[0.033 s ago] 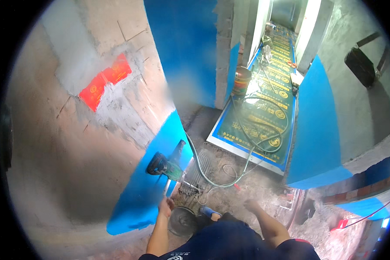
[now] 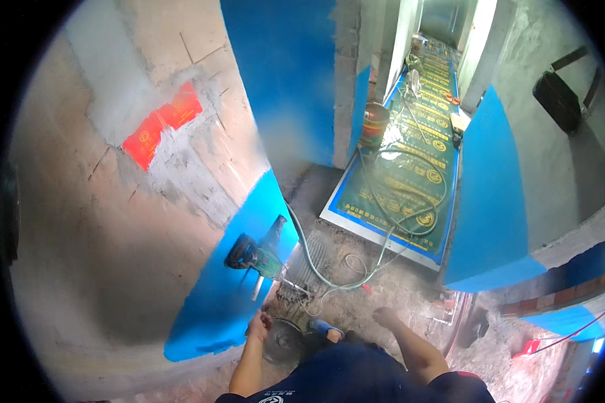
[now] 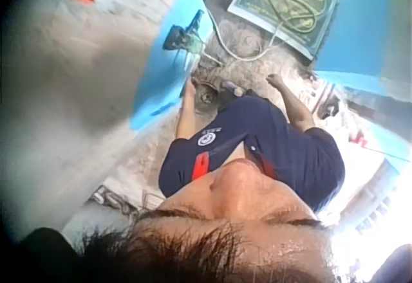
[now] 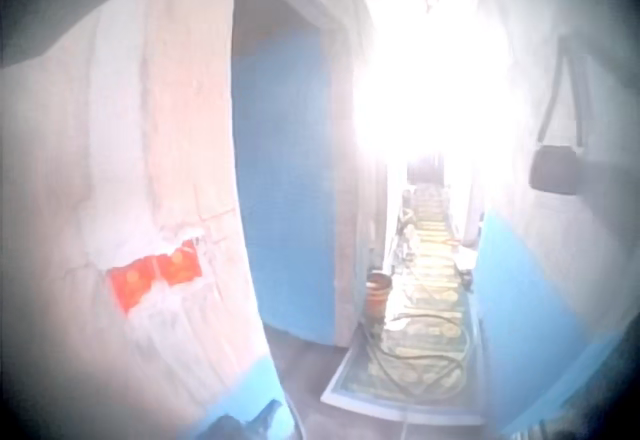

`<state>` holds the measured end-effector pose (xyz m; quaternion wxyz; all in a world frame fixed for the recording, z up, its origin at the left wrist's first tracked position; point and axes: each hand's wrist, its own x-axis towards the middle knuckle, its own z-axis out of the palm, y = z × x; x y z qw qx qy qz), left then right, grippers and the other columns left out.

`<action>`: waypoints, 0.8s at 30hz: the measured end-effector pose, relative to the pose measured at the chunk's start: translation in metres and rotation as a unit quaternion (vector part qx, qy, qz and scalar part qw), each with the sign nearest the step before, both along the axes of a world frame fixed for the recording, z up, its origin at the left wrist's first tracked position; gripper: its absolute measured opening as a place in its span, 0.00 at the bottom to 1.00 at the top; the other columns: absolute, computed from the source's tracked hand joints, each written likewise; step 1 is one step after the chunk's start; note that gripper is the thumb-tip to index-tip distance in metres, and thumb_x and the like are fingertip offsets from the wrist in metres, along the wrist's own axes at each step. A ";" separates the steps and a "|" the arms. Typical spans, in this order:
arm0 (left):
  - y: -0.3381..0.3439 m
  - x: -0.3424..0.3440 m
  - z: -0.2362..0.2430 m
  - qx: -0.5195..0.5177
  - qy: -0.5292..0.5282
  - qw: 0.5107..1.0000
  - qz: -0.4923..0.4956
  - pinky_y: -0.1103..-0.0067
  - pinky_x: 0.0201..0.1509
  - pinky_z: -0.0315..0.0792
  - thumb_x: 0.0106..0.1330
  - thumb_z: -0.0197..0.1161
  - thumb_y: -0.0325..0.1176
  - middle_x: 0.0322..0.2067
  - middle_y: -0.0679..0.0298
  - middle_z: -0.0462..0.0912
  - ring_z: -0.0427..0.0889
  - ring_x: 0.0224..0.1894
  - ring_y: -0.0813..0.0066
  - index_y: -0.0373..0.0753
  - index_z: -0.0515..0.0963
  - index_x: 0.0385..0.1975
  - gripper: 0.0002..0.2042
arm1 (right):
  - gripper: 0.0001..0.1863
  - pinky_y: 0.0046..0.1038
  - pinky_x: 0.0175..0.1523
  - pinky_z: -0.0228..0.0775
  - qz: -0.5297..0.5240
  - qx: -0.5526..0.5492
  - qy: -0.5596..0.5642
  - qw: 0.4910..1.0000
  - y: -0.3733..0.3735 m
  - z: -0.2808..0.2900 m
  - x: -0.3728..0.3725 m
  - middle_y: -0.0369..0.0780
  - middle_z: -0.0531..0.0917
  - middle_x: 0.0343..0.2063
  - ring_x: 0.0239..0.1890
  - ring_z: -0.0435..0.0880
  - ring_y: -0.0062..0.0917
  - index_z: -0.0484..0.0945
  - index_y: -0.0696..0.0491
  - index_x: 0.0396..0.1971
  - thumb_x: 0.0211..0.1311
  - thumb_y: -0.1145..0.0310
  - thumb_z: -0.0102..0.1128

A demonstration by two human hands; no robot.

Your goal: The person uses a trowel to scoop mortar from a bucket and spread it evenly across the back of a large floor tile.

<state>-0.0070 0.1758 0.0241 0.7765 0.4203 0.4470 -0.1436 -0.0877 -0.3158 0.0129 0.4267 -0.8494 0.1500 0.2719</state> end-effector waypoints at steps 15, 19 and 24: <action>-0.064 -0.253 -0.024 0.145 0.144 0.927 -0.314 0.74 0.29 0.72 0.74 0.51 0.45 0.31 0.59 0.79 0.77 0.26 0.70 0.33 0.73 0.47 0.19 | 0.15 0.29 0.32 0.76 -0.090 -0.075 0.124 0.985 -0.076 -0.086 -0.214 0.42 0.86 0.24 0.24 0.84 0.27 0.85 0.59 0.34 0.54 0.62 0.63; 0.009 -0.233 0.016 0.433 -0.052 0.846 -0.306 0.71 0.40 0.72 0.68 0.59 0.43 0.33 0.56 0.80 0.79 0.35 0.68 0.31 0.75 0.42 0.17 | 0.15 0.29 0.31 0.76 -0.081 -0.055 0.170 0.981 -0.032 -0.053 -0.249 0.41 0.86 0.23 0.23 0.84 0.26 0.85 0.58 0.33 0.52 0.61 0.64; 0.021 -0.067 0.183 0.650 -0.316 0.658 -0.212 0.65 0.50 0.69 0.68 0.60 0.39 0.42 0.51 0.77 0.75 0.45 0.55 0.33 0.74 0.42 0.14 | 0.16 0.28 0.33 0.76 -0.089 -0.096 0.152 0.980 -0.037 -0.050 -0.271 0.41 0.86 0.24 0.25 0.84 0.25 0.85 0.57 0.34 0.54 0.59 0.63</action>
